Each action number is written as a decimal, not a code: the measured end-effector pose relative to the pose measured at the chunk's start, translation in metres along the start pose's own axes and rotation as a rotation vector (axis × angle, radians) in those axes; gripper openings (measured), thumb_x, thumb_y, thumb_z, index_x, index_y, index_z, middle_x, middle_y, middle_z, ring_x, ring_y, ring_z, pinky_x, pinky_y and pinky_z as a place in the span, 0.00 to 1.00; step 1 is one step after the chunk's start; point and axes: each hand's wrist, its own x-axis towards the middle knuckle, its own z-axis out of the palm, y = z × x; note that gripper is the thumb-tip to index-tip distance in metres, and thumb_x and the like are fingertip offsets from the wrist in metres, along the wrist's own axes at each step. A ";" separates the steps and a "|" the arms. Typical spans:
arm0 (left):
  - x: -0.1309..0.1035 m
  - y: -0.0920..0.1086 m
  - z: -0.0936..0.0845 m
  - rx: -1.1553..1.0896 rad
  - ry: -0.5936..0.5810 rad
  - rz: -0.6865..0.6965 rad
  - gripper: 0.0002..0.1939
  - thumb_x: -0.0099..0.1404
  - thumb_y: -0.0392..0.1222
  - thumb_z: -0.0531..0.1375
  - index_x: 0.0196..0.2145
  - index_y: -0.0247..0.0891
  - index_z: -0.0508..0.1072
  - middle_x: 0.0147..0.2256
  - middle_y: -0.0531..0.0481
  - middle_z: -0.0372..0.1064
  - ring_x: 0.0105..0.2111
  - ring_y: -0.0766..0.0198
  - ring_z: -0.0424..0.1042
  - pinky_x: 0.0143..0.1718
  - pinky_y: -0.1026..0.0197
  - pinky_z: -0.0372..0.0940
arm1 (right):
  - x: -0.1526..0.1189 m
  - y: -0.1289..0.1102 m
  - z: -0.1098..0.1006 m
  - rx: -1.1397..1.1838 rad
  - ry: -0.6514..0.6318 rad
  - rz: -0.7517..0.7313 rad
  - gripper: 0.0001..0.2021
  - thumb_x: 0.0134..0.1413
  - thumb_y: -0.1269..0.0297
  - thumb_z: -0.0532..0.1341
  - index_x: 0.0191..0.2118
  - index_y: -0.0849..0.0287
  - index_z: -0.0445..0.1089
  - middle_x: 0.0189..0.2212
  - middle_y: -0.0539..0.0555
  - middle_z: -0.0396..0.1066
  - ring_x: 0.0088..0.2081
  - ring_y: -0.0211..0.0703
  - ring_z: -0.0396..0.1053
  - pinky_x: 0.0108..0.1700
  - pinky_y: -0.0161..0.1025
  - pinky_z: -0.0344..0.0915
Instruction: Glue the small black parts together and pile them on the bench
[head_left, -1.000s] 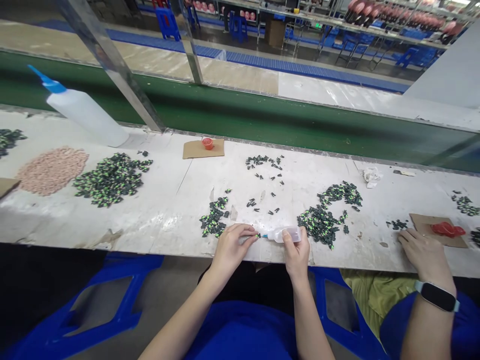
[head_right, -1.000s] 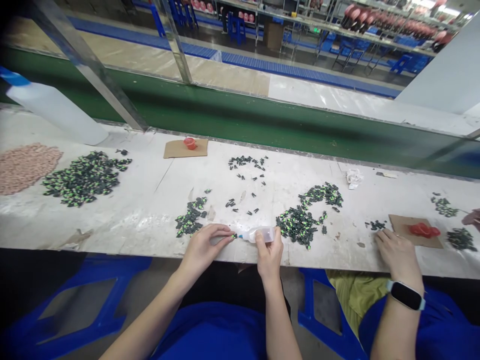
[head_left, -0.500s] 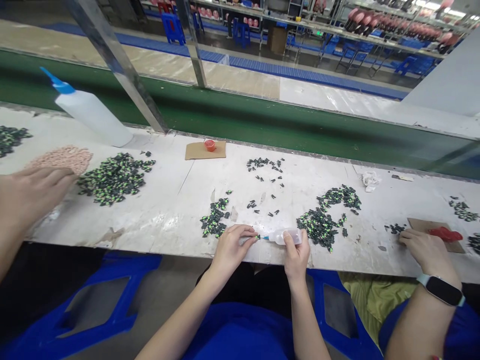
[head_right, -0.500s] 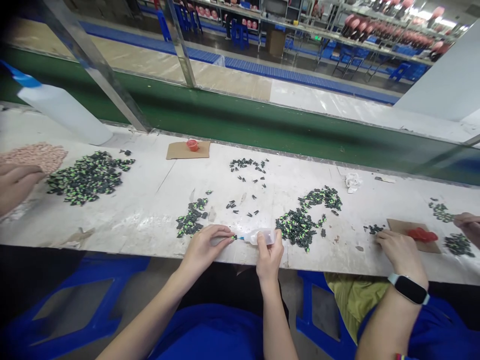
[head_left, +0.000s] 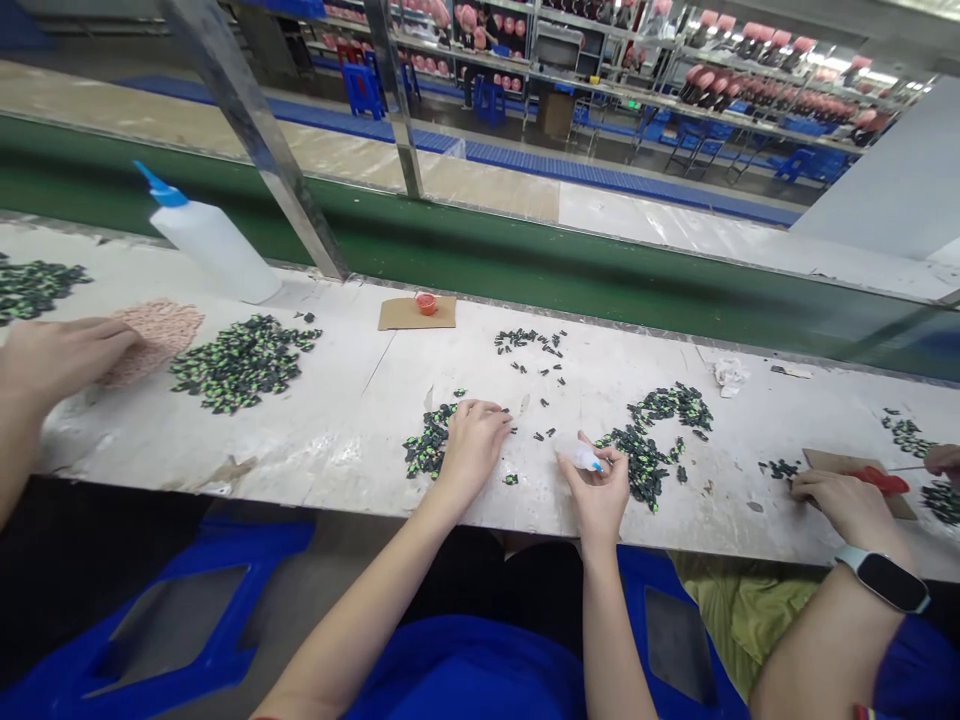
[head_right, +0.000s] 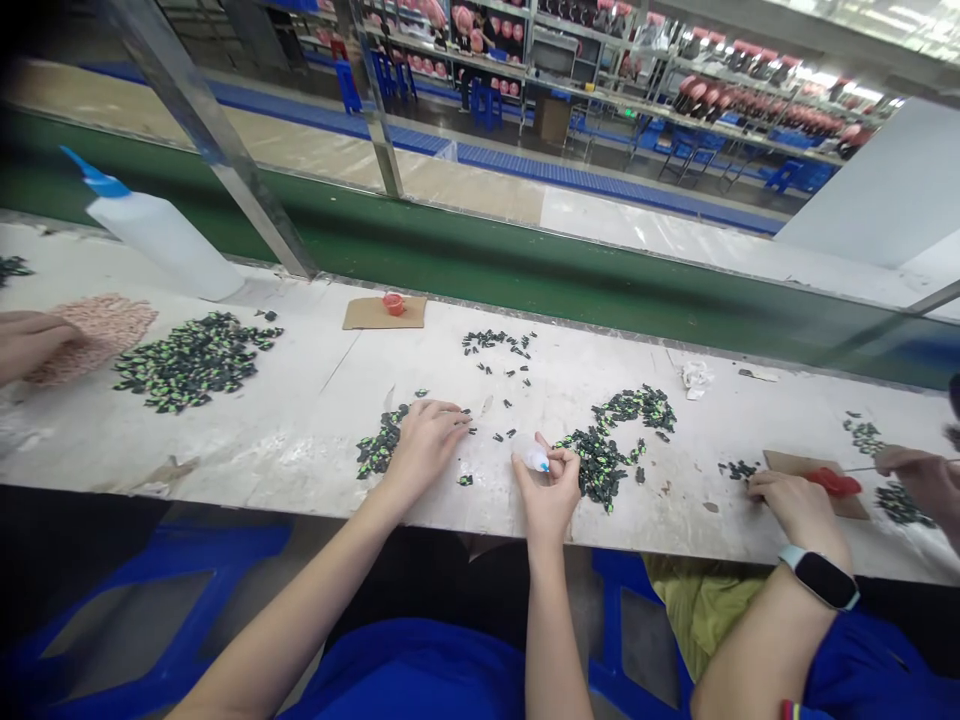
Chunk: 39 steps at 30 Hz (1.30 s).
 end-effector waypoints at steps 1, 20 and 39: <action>0.002 0.001 0.003 0.038 0.003 -0.010 0.07 0.62 0.34 0.59 0.33 0.41 0.77 0.41 0.43 0.73 0.46 0.48 0.65 0.46 0.46 0.64 | 0.001 0.001 0.001 -0.058 0.009 0.001 0.23 0.39 0.57 0.70 0.35 0.54 0.55 0.43 0.65 0.76 0.43 0.50 0.76 0.46 0.46 0.68; 0.003 0.011 0.015 0.064 -0.106 0.048 0.03 0.62 0.35 0.62 0.33 0.40 0.75 0.42 0.44 0.72 0.48 0.49 0.62 0.45 0.47 0.58 | -0.022 -0.005 0.006 -0.421 0.158 -0.447 0.16 0.53 0.57 0.63 0.45 0.60 0.68 0.38 0.60 0.75 0.30 0.42 0.69 0.30 0.39 0.64; -0.054 0.003 -0.002 -0.073 -0.181 0.027 0.08 0.63 0.37 0.61 0.40 0.44 0.75 0.45 0.46 0.73 0.49 0.51 0.67 0.48 0.48 0.60 | -0.031 -0.003 0.012 -0.173 -0.245 -0.062 0.12 0.56 0.54 0.60 0.35 0.59 0.72 0.32 0.55 0.74 0.34 0.43 0.73 0.36 0.39 0.71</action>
